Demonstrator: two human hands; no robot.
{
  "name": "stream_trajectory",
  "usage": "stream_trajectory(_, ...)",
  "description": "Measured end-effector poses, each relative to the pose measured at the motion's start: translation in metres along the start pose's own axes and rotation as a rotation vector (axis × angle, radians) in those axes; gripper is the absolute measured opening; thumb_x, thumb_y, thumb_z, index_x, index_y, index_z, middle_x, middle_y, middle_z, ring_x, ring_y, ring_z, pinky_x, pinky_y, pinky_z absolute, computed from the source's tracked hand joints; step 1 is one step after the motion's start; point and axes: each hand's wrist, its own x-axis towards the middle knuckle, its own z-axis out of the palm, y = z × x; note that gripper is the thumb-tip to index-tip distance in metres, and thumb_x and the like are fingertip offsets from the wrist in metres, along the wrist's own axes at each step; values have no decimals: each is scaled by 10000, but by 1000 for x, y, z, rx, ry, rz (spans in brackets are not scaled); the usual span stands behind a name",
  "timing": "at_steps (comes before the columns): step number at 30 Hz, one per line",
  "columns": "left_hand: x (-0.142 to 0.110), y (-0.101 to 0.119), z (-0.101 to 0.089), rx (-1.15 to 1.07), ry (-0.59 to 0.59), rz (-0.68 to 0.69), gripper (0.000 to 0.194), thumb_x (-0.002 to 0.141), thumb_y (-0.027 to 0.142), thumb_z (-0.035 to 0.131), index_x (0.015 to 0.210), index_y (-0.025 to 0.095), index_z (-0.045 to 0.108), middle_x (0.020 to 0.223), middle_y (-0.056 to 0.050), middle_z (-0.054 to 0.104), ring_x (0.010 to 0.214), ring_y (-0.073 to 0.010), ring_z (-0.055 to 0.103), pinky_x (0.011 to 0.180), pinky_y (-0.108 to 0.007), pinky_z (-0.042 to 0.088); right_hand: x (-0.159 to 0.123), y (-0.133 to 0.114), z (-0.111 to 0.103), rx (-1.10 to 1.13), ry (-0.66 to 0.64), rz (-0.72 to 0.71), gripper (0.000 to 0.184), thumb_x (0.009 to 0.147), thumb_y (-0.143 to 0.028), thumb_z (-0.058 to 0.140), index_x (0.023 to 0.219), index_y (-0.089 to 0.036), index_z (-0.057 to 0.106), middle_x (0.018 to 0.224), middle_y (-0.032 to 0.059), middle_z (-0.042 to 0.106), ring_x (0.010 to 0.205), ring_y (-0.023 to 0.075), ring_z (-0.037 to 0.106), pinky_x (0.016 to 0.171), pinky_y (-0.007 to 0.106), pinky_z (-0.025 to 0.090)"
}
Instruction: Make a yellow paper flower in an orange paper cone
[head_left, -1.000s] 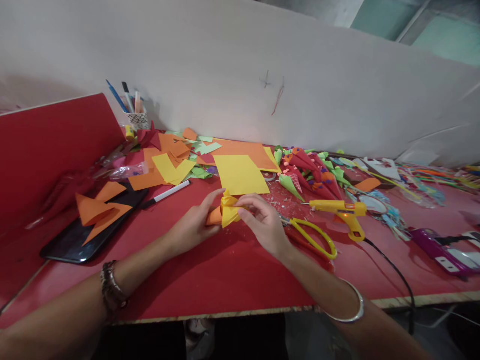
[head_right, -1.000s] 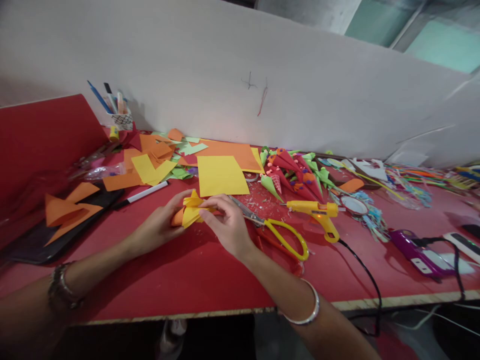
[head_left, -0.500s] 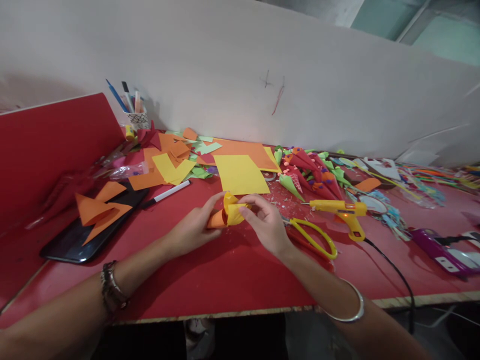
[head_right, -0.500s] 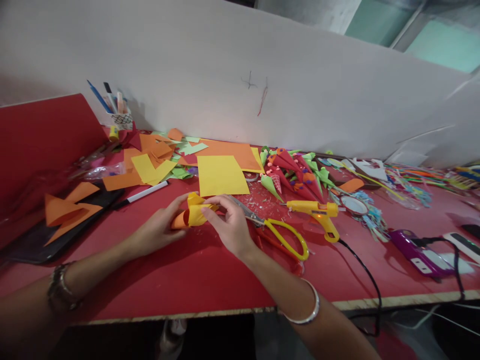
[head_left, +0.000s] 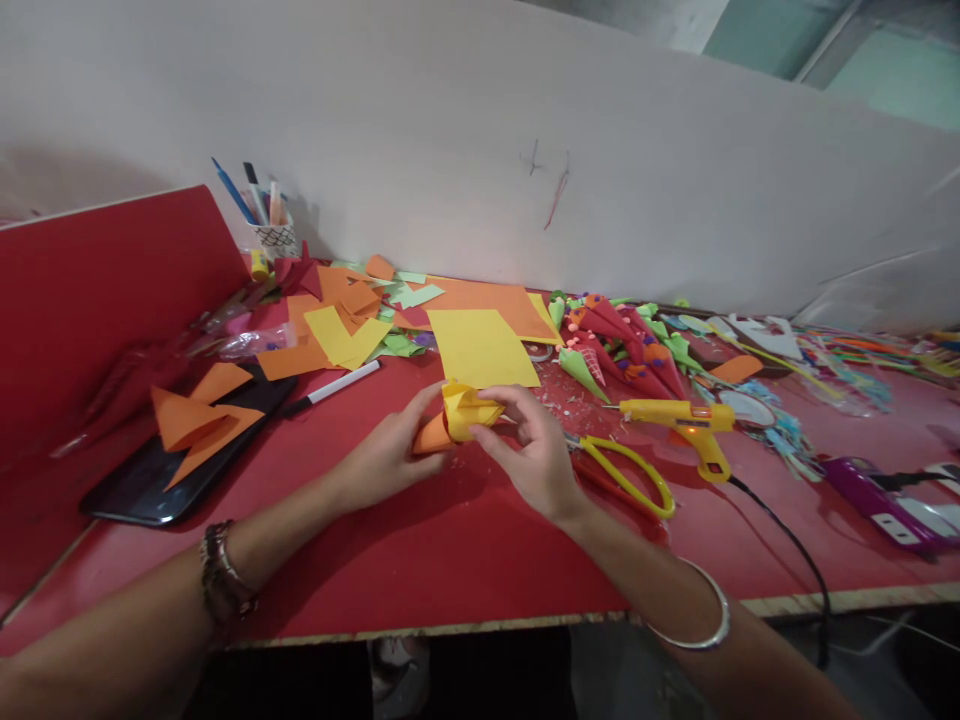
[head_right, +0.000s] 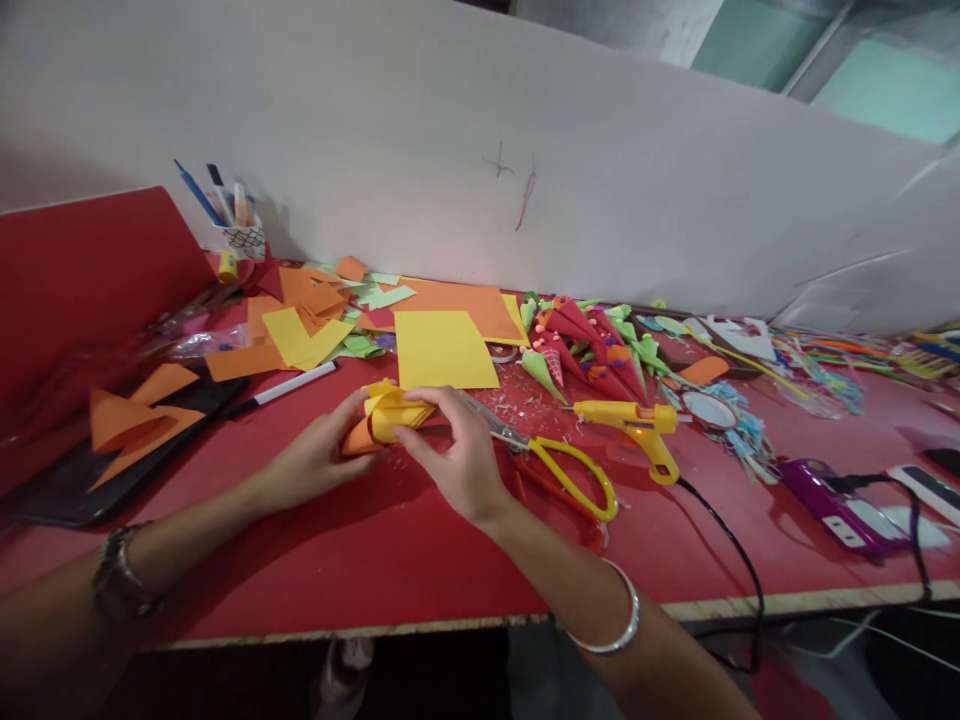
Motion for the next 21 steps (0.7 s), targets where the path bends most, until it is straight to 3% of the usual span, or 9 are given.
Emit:
stream_trajectory(4, 0, 0, 0, -6, 26, 1, 638, 733, 196, 492, 1303, 178, 206, 998, -47, 591, 852, -171, 563, 705, -251, 444, -1, -1, 0, -26, -36, -21, 183, 758, -260, 584, 937, -256, 550, 970, 30, 565, 927, 178, 545, 835, 344, 452)
stream_trajectory(9, 1, 0, 0, -21, 38, 1, 633, 732, 185, 491, 1300, 181, 211, 996, -41, 585, 839, -160, 559, 717, -250, 440, -1, -4, 0, 5, -7, -14, 338, 745, -251, 597, 1068, -291, 505, 1048, 24, 570, 965, 180, 547, 829, 335, 460)
stream_trajectory(15, 0, -1, -1, -91, 6, 18, 637, 745, 189, 478, 1310, 186, 183, 923, -21, 581, 747, -135, 555, 694, -247, 443, 2, -7, -4, -104, -80, -137, 219, 797, -207, 535, 995, -286, 589, 954, 14, 587, 913, 154, 544, 807, 309, 457)
stream_trajectory(21, -1, 2, -3, -73, -12, 35, 657, 740, 180, 479, 1317, 198, 166, 923, -23, 581, 698, -118, 530, 639, -219, 430, 2, -3, -5, -101, -71, -120, 200, 806, -229, 523, 988, -265, 600, 924, 29, 568, 872, 145, 542, 737, 281, 476)
